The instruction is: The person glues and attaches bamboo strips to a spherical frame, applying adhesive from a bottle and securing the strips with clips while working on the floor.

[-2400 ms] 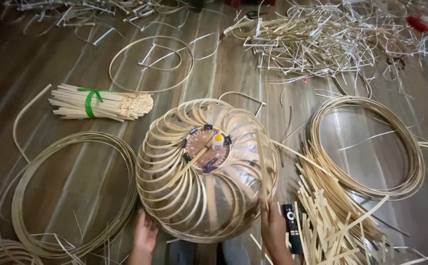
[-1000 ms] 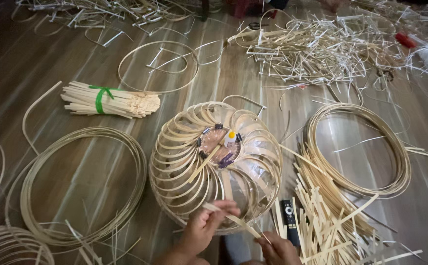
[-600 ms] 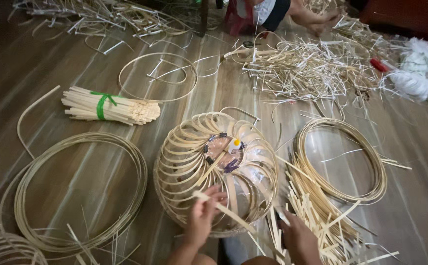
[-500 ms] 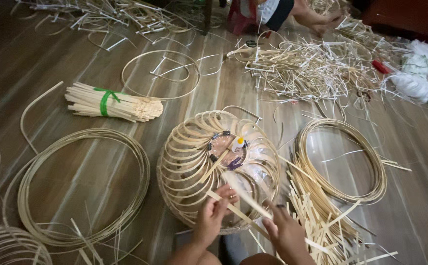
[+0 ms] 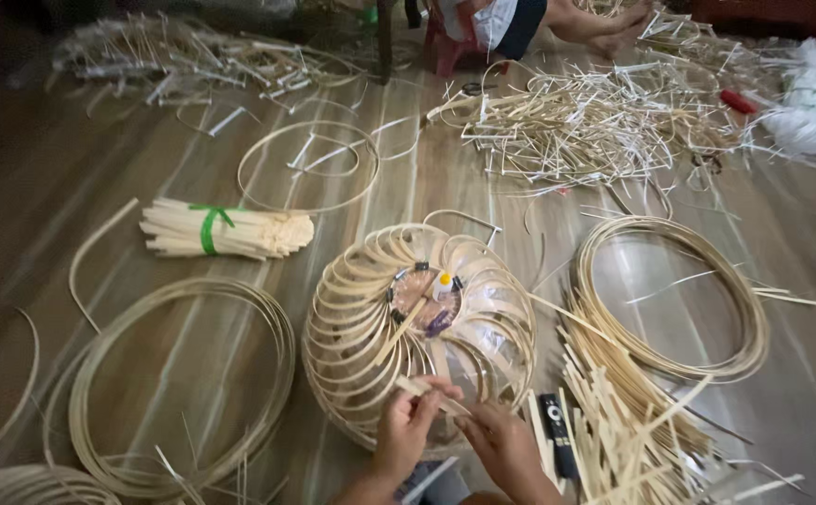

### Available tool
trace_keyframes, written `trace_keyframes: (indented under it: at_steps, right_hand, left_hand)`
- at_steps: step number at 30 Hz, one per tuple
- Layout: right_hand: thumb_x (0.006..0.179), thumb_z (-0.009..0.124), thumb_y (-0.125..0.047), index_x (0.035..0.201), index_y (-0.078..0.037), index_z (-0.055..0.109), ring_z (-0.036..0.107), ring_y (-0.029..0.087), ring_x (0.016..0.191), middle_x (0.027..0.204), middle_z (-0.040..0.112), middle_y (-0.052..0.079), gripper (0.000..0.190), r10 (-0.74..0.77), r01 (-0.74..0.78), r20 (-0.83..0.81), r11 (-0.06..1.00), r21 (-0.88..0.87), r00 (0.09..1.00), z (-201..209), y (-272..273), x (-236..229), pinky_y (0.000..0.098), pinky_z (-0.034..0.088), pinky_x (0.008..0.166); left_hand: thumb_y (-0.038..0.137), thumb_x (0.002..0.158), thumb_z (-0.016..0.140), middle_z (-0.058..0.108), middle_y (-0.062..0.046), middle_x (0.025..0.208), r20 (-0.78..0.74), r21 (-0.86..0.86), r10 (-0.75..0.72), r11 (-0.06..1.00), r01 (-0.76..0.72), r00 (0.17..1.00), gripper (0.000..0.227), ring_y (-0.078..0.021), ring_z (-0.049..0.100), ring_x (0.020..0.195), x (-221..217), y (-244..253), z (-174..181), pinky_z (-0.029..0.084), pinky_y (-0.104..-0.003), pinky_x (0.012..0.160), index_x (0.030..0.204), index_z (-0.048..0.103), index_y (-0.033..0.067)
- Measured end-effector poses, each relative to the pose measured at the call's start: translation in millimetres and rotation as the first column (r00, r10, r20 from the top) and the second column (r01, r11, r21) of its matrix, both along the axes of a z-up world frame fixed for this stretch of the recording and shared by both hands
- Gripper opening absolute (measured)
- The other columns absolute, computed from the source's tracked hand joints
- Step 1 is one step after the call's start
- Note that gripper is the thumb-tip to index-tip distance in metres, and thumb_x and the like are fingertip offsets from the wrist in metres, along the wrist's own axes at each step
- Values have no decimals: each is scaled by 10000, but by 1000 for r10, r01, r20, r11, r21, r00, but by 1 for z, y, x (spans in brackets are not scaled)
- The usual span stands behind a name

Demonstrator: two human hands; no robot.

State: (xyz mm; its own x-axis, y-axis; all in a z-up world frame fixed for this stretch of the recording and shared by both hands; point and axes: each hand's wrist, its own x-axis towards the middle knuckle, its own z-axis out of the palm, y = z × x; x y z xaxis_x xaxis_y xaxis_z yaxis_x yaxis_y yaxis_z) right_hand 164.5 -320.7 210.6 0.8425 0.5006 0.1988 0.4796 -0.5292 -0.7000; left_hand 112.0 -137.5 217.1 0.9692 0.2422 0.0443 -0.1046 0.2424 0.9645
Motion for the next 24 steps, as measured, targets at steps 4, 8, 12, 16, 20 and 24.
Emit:
trace_keyframes:
  at_steps: [4,8,12,16,20,24]
  right_hand:
    - [848,787,-182,900,-54,779,647,333,693,741,663,146,139,72,-65,-164,997,46,984,-17,-15,11,433,515,630]
    - [863,770,-194,907,-50,747,689,295,711,767,688,128,153,56,-63,-279,998,-16,959,-66,-42,10,400,532,639]
    - [882,758,-232,954,-65,767,717,266,779,802,713,143,182,-140,45,-517,980,-192,845,-141,-98,7,378,549,731]
    - [952,684,-253,1107,-69,809,726,275,986,973,762,156,271,-384,105,-584,885,-454,715,-187,-181,31,398,572,932]
    - [1066,626,-168,1222,21,710,746,350,946,958,774,268,259,-571,515,-463,818,-254,678,-151,-259,46,464,579,933]
    - [945,626,-69,1248,-31,669,687,231,1138,1295,699,161,307,-341,465,-380,832,305,860,-108,-191,35,348,556,1002]
  left_hand:
    - [147,997,635,807,-106,933,-94,18,125,992,-124,988,172,-66,590,665,1,16,-7,465,-210,587,1064,713,9]
    - [119,975,646,813,-109,959,-74,35,156,988,-153,985,160,-116,722,826,6,32,-24,575,-247,729,1057,704,-5]
    - [96,964,651,814,-121,946,-99,236,257,945,-228,961,148,-169,774,859,6,38,-36,642,-294,786,1034,720,-15]
    - [96,988,604,788,-131,984,-60,109,524,849,-516,850,166,-186,775,874,9,80,-31,654,-313,792,1079,662,-30]
    - [92,974,616,784,-108,995,-57,210,481,862,-461,875,166,-180,777,916,7,82,-43,650,-294,811,1085,659,-25]
    - [62,990,661,688,-107,1042,-26,185,251,952,-242,968,134,-194,730,906,12,42,-63,596,-296,780,1038,682,-61]
